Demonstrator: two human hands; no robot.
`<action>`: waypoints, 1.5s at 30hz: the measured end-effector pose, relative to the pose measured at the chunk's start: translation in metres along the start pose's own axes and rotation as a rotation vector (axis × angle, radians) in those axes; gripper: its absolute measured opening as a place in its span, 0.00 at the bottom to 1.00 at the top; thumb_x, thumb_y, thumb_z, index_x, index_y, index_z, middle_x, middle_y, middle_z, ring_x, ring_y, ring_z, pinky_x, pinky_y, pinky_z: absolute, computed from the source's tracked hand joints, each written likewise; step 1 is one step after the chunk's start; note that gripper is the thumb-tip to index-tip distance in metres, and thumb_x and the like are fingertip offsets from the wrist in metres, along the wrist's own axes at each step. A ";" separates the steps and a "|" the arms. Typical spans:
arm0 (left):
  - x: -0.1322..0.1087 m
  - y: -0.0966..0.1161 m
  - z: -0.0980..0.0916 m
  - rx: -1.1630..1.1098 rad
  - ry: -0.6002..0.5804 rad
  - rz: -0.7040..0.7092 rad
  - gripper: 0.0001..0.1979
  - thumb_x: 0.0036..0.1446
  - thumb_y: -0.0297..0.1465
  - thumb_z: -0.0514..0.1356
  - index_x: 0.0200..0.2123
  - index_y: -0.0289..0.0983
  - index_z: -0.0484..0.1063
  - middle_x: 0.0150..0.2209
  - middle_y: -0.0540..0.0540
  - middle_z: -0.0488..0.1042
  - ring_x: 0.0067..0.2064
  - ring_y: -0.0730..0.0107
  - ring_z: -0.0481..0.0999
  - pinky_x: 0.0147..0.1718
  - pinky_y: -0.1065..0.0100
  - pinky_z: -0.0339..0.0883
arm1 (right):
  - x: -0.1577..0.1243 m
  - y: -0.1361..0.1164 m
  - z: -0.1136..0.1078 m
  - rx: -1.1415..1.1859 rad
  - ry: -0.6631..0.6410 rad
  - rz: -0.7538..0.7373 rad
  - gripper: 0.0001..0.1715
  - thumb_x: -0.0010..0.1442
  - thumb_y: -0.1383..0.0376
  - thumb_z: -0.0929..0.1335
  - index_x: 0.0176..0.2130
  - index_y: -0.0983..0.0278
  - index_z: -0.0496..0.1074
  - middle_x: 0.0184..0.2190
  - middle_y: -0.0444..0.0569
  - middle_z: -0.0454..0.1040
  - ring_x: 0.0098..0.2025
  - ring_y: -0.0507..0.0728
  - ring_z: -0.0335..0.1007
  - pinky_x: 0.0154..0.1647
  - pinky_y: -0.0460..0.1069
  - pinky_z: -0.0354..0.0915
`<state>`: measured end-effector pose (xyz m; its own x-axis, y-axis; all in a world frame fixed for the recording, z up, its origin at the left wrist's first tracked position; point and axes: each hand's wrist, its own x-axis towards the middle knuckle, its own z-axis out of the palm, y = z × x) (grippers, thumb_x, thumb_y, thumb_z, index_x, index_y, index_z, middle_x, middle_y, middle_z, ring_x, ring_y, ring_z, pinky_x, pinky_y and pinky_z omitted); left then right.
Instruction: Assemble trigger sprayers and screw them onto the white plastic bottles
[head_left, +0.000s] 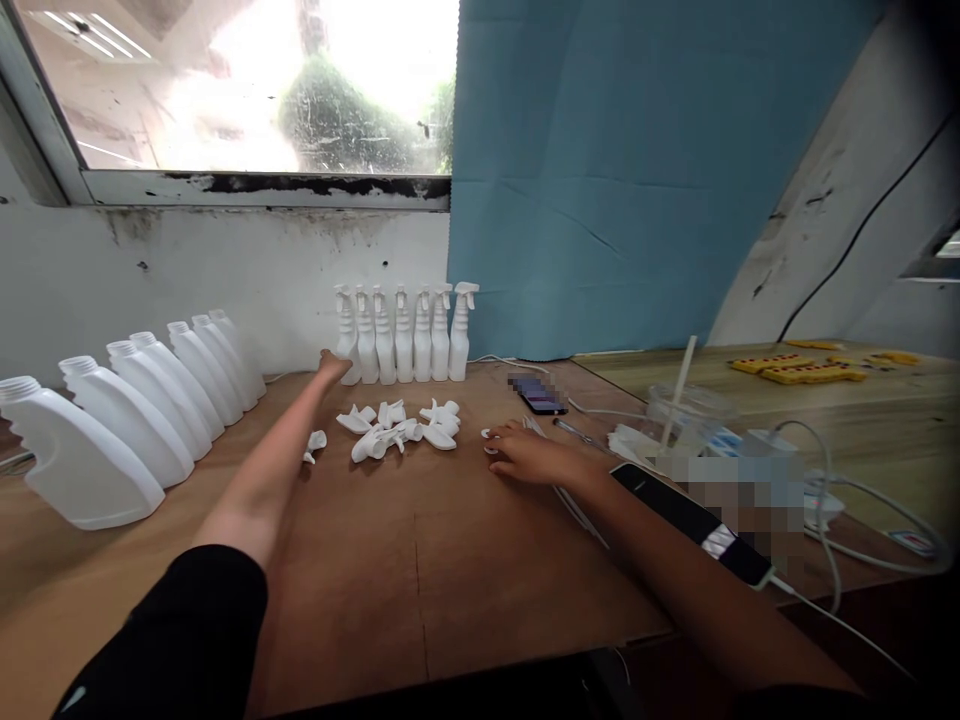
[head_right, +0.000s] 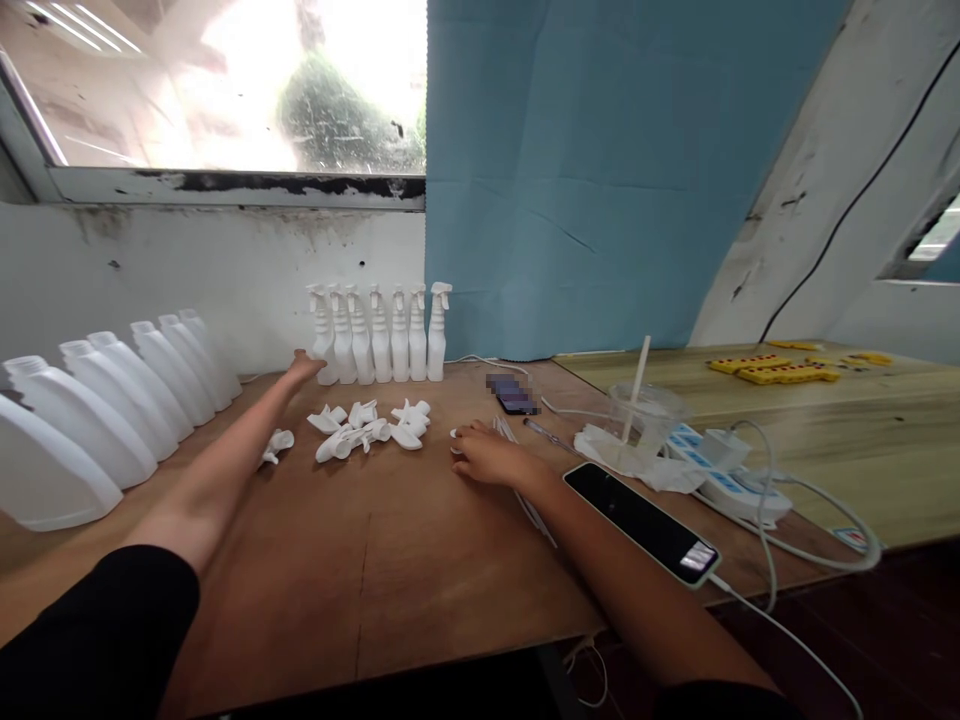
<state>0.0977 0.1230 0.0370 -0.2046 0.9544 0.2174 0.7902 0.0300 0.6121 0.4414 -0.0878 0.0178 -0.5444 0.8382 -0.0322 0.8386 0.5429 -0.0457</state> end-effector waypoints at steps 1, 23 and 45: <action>-0.008 -0.003 -0.012 0.037 -0.018 0.027 0.19 0.62 0.36 0.59 0.53 0.34 0.66 0.52 0.40 0.69 0.50 0.59 0.72 0.48 0.55 0.68 | 0.002 0.000 0.002 0.001 0.026 -0.006 0.08 0.59 0.68 0.67 0.36 0.65 0.77 0.44 0.57 0.74 0.50 0.64 0.66 0.49 0.53 0.60; -0.259 -0.012 -0.058 -0.103 -0.688 0.684 0.17 0.54 0.30 0.57 0.49 0.42 0.70 0.42 0.49 0.77 0.41 0.67 0.76 0.37 0.71 0.68 | 0.011 -0.024 0.008 0.240 0.293 0.007 0.10 0.59 0.70 0.65 0.34 0.63 0.77 0.34 0.49 0.78 0.35 0.56 0.72 0.36 0.48 0.62; -0.264 -0.032 -0.022 -0.250 -0.482 0.757 0.22 0.63 0.32 0.52 0.60 0.40 0.56 0.48 0.45 0.73 0.41 0.68 0.75 0.43 0.67 0.68 | 0.015 -0.096 0.036 0.594 0.483 -0.548 0.23 0.58 0.68 0.69 0.53 0.60 0.65 0.50 0.55 0.66 0.50 0.59 0.66 0.50 0.55 0.67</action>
<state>0.1135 -0.1367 -0.0237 0.6205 0.7156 0.3208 0.4561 -0.6621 0.5946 0.3518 -0.1297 -0.0142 -0.6806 0.4766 0.5564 0.2477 0.8645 -0.4374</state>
